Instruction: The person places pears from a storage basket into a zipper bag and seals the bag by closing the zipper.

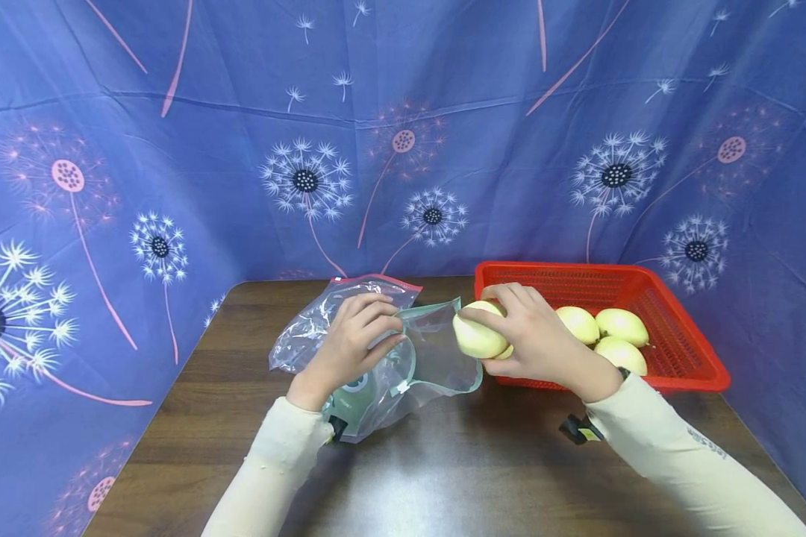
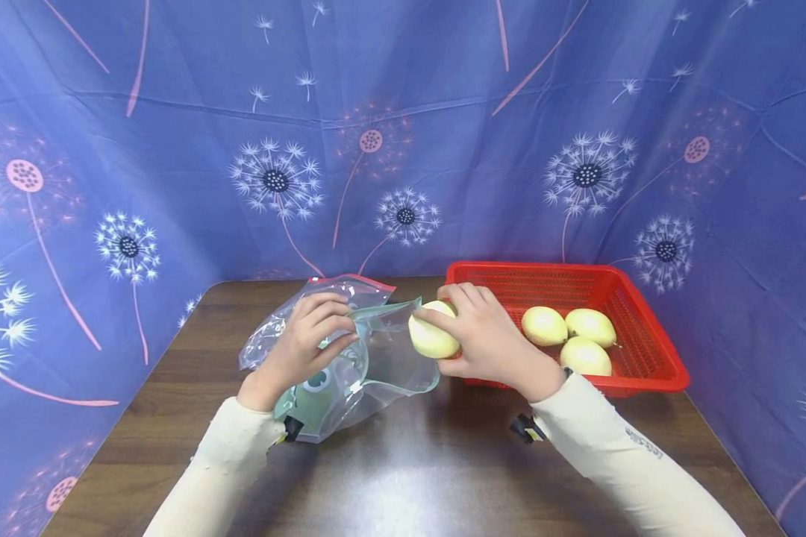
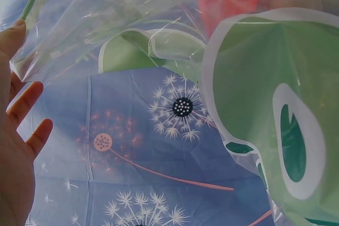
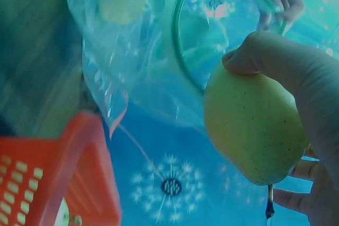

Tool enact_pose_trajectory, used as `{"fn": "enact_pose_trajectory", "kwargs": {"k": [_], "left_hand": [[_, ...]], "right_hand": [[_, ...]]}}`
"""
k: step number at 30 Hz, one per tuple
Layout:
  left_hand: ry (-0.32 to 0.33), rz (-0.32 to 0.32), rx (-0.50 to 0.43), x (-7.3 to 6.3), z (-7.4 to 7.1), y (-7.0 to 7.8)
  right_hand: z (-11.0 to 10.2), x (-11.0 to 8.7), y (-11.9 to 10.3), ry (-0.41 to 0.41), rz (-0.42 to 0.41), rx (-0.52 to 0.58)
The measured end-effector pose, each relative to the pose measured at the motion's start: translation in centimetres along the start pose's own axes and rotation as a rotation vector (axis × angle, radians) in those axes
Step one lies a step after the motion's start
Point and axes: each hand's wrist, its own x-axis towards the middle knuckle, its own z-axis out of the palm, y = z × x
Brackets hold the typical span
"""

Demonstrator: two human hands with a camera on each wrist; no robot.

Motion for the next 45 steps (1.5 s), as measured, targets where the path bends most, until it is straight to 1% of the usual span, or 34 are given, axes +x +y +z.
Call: {"fn": "enact_pose_trajectory", "kwargs": {"k": [4,9,16,22,25,34,38,45], "left_hand": [[0.000,0.001,-0.001,0.0,0.0,0.1],[-0.003,0.002,0.000,0.0,0.0,0.1],[-0.003,-0.006,-0.004,0.1,-0.1,0.2],[-0.001,-0.010,-0.008,0.1,-0.3,0.2],[0.004,-0.008,-0.014,0.2,-0.4,0.2],[-0.006,-0.002,-0.016,-0.1,-0.4,0.4],[-0.009,-0.008,-0.012,-0.2,-0.4,0.5],[-0.013,-0.008,-0.017,-0.3,-0.3,0.5]], "right_hand": [[0.5,0.6,-1.0,-0.031,-0.034,0.010],[1.5,1.1,-1.8,-0.061,-0.072,-0.008],[2.8,1.4,-2.5,-0.078,-0.131,0.001],[3.6,1.7,-2.7,-0.137,-0.129,0.042],[4.0,1.7,-2.8,-0.170,-0.125,0.042],[5.4,1.2,-3.3,-0.249,-0.152,-0.027],[5.5,1.0,-3.5,-0.292,-0.137,-0.052],[5.5,0.7,-3.6,-0.342,-0.124,-0.085]]}}
